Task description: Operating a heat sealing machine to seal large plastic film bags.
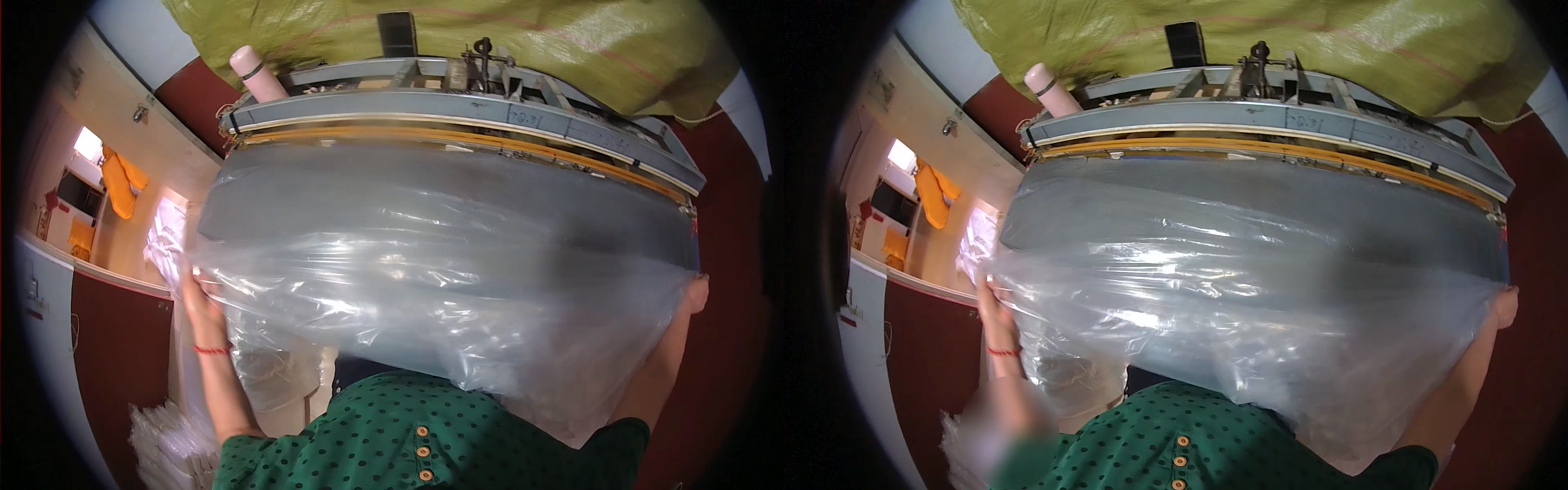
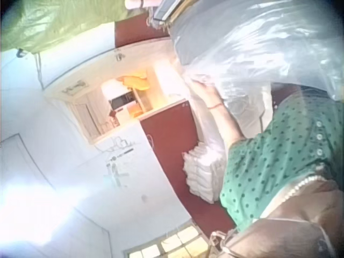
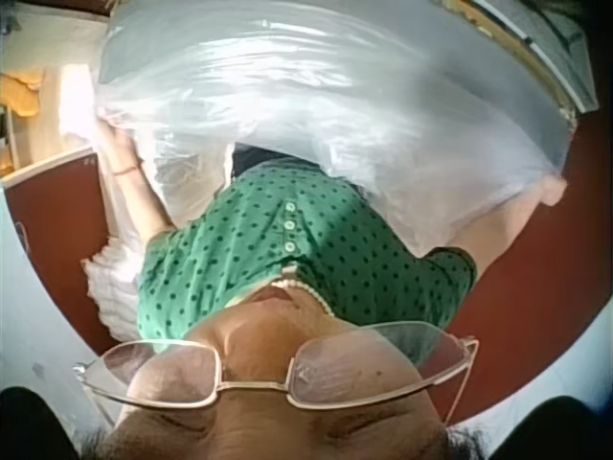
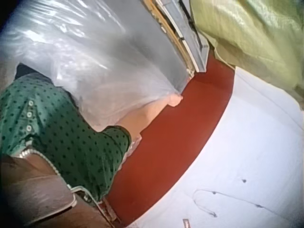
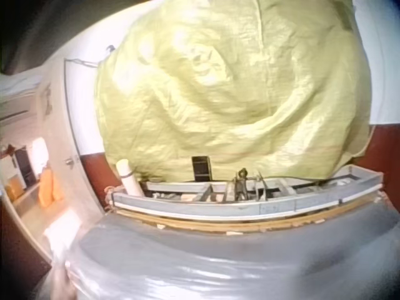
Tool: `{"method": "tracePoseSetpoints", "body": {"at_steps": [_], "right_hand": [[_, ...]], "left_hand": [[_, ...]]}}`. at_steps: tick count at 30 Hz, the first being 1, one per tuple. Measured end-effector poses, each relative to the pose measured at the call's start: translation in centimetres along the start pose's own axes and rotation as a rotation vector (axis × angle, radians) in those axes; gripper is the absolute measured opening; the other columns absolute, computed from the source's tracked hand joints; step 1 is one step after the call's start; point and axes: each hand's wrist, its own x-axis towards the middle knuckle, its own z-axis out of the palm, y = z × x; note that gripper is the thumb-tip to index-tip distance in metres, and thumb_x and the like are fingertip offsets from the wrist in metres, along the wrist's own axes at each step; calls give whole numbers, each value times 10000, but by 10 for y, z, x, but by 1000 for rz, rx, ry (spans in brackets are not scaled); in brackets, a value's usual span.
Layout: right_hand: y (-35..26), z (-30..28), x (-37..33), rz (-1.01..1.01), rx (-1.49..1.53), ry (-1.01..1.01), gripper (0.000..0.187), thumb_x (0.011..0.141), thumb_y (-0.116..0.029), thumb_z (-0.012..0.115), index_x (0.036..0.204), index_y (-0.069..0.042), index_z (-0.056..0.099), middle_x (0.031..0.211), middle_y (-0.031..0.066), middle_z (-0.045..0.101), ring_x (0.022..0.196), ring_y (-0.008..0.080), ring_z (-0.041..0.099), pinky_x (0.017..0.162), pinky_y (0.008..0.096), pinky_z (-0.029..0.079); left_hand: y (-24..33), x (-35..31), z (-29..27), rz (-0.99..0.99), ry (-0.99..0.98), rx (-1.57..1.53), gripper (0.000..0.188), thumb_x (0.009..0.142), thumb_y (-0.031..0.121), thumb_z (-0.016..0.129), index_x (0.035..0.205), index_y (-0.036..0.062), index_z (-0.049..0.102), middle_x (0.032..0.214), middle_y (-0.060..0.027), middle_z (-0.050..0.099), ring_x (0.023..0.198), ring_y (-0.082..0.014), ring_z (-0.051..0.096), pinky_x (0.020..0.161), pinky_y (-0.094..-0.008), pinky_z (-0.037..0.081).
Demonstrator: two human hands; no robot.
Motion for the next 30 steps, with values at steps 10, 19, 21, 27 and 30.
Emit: {"method": "tracePoseSetpoints", "body": {"at_steps": [10, 19, 21, 27, 30], "right_hand": [[-1, 1, 2, 29, -23, -39, 282, 885, -321, 403, 1068, -154, 536, 1028, 99, 603, 943, 326, 568, 743, 428, 460], [8, 12, 12, -2, -36, -6, 291, 889, -315, 395, 1074, -140, 536, 1035, 113, 595, 938, 329, 566, 737, 433, 457], [9, 14, 15, 7, -25, -18, 305, 877, -332, 405, 1066, -137, 543, 1038, 124, 592, 944, 341, 561, 740, 438, 457], [5, 9, 10, 7, -27, -33, 297, 888, -323, 396, 1062, -130, 538, 1034, 121, 590, 943, 332, 561, 733, 430, 450], [5, 7, 10, 12, -2, -39, 292, 887, -323, 397, 1049, -129, 543, 1030, 120, 591, 934, 332, 562, 731, 426, 447]], "left_hand": [[51, 6, 152, 1784, -262, 1273, 317, 646, -14, 566, 956, 55, 561, 1006, -115, 567, 1009, -300, 513, 868, -390, 406], [-91, 40, 100, 877, -1031, 1476, 541, 791, 306, 582, 1249, 74, 412, 1356, -166, 307, 1289, -344, 210, 1006, -477, 238], [-90, 45, 98, 901, -962, 1417, 537, 784, 299, 590, 1236, 65, 420, 1348, -167, 319, 1279, -347, 232, 1002, -488, 236], [-89, 29, 130, 1313, -867, 1554, 477, 739, 236, 626, 1160, 67, 478, 1268, -145, 407, 1215, -331, 328, 961, -447, 283], [-90, 41, 150, 1279, -840, 1479, 339, 728, 168, 664, 1032, 70, 552, 1176, -87, 481, 1171, -306, 365, 927, -418, 299]]}}
